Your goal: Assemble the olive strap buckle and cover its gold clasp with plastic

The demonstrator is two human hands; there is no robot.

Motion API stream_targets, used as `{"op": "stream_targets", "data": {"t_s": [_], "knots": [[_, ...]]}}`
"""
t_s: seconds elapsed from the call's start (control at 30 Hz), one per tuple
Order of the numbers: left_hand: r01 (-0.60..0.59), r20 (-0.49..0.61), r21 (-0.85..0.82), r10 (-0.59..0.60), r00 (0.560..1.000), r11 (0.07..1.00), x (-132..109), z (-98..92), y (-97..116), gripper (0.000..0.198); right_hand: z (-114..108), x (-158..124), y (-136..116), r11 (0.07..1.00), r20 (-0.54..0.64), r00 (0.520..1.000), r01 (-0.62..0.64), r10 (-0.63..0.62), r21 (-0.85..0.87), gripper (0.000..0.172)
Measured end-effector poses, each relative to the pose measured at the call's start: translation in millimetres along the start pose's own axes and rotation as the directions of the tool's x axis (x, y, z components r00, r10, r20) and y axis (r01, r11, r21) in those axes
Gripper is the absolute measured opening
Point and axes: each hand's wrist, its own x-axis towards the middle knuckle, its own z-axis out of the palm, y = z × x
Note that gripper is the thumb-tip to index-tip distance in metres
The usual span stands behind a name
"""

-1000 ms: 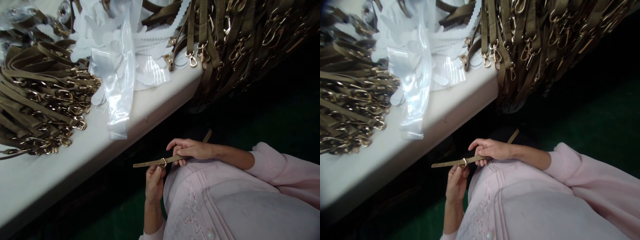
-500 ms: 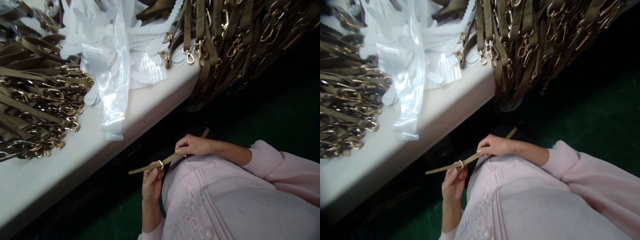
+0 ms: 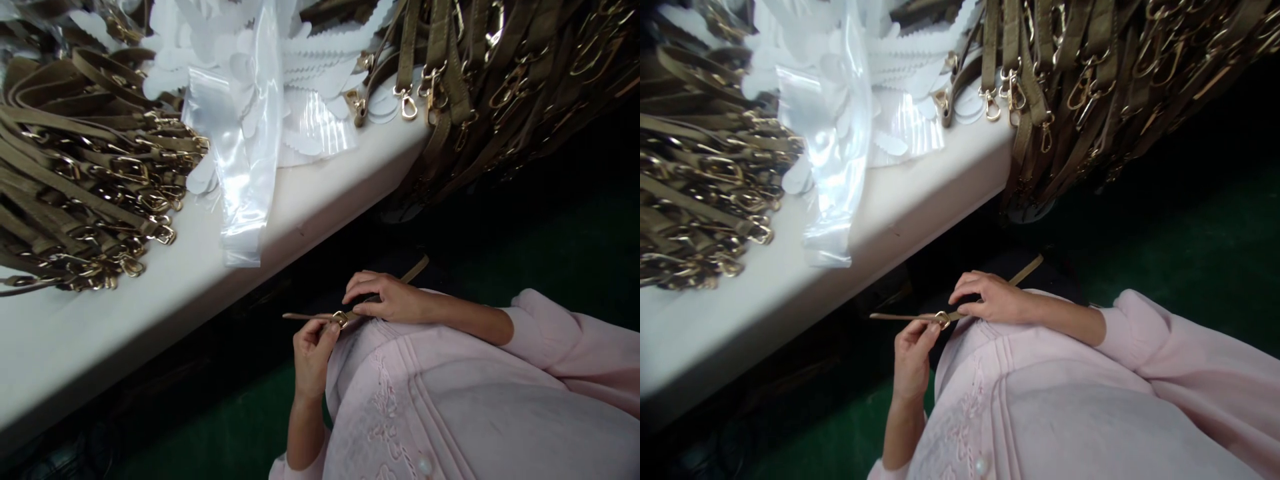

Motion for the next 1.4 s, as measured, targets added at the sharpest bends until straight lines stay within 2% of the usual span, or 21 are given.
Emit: {"op": "stream_targets", "data": {"t_s": [0.1, 0.23, 0.37, 0.43, 0.53, 0.6, 0.67, 0.73, 0.97, 1.07, 1.2, 1.23, 1.3, 1.4], "knots": [[-0.059, -0.062, 0.217, 0.074, 0.995, 0.974, -1.7, 5.5, 6.4, 0.016, 0.9, -4.3, -15.0, 0.997, -0.036, 0.997, 0.068, -0.069, -0.026, 0.021], [-0.211, 0.003, 0.475, 0.239, 0.971, 0.854, -2.9, 14.2, 11.0, 0.011, 6.3, -10.1, -31.3, 0.999, -0.003, 0.999, 0.034, -0.034, 0.006, 0.033], [-0.278, 0.058, 0.622, 0.312, 0.948, 0.732, -3.1, 22.2, 8.6, 0.01, 12.9, -8.6, -27.6, 0.998, -0.146, 0.989, 0.002, -0.012, -0.069, 0.022], [-0.259, 0.037, 0.596, 0.297, 0.954, 0.76, -2.5, 25.0, 7.7, 0.011, 13.1, -5.4, -20.1, 0.993, -0.205, 0.972, -0.1, 0.111, 0.063, 0.031], [-0.16, -0.02, 0.467, 0.191, 0.981, 0.87, -1.5, 27.2, 9.3, 0.016, 10.0, -2.0, -10.4, 0.874, -0.122, 0.932, -0.268, 0.342, 0.406, 0.046], [-0.084, -0.048, 0.398, 0.112, 0.993, 0.913, -1.2, 27.6, 10.8, 0.019, 7.5, -1.9, -7.6, 0.778, -0.059, 0.908, -0.321, 0.415, 0.54, 0.052], [-0.027, -0.062, 0.347, 0.051, 0.997, 0.938, -1.3, 27.3, 10.9, 0.023, 5.8, -3.0, -7.5, 0.73, -0.035, 0.893, -0.343, 0.448, 0.592, 0.053], [0.011, -0.067, 0.307, 0.01, 0.998, 0.952, -1.6, 26.6, 9.5, 0.025, 5.3, -4.2, -8.3, 0.729, -0.032, 0.896, -0.338, 0.442, 0.596, 0.052], [0.023, -0.141, 0.281, 0.017, 0.99, 0.959, 1.1, 27.0, 2.7, 0.027, 10.4, -3.7, -8.6, 0.875, -0.117, 0.953, -0.202, 0.279, 0.44, 0.041], [0.008, -0.182, 0.307, 0.05, 0.982, 0.952, 3.0, 30.3, 1.2, 0.025, 13.4, -4.1, -11.5, 0.92, -0.177, 0.962, -0.132, 0.209, 0.369, 0.033], [-0.049, -0.233, 0.431, 0.163, 0.959, 0.901, 3.6, 35.9, -2.5, 0.023, 16.8, -4.8, -15.4, 0.991, -0.317, 0.946, -0.024, 0.064, 0.128, 0.02], [-0.063, -0.232, 0.463, 0.19, 0.954, 0.884, 3.5, 37.0, -3.8, 0.023, 17.1, -4.7, -15.0, 0.992, -0.337, 0.938, -0.039, 0.079, 0.122, 0.022], [-0.082, -0.23, 0.501, 0.224, 0.947, 0.861, 3.3, 38.5, -6.3, 0.023, 16.1, -3.9, -12.6, 0.96, -0.327, 0.92, -0.139, 0.216, 0.244, 0.034], [-0.087, -0.238, 0.51, 0.238, 0.942, 0.856, 3.9, 38.8, -7.5, 0.022, 10.4, -2.3, -9.8, 0.803, -0.179, 0.883, -0.288, 0.433, 0.522, 0.052]]}}
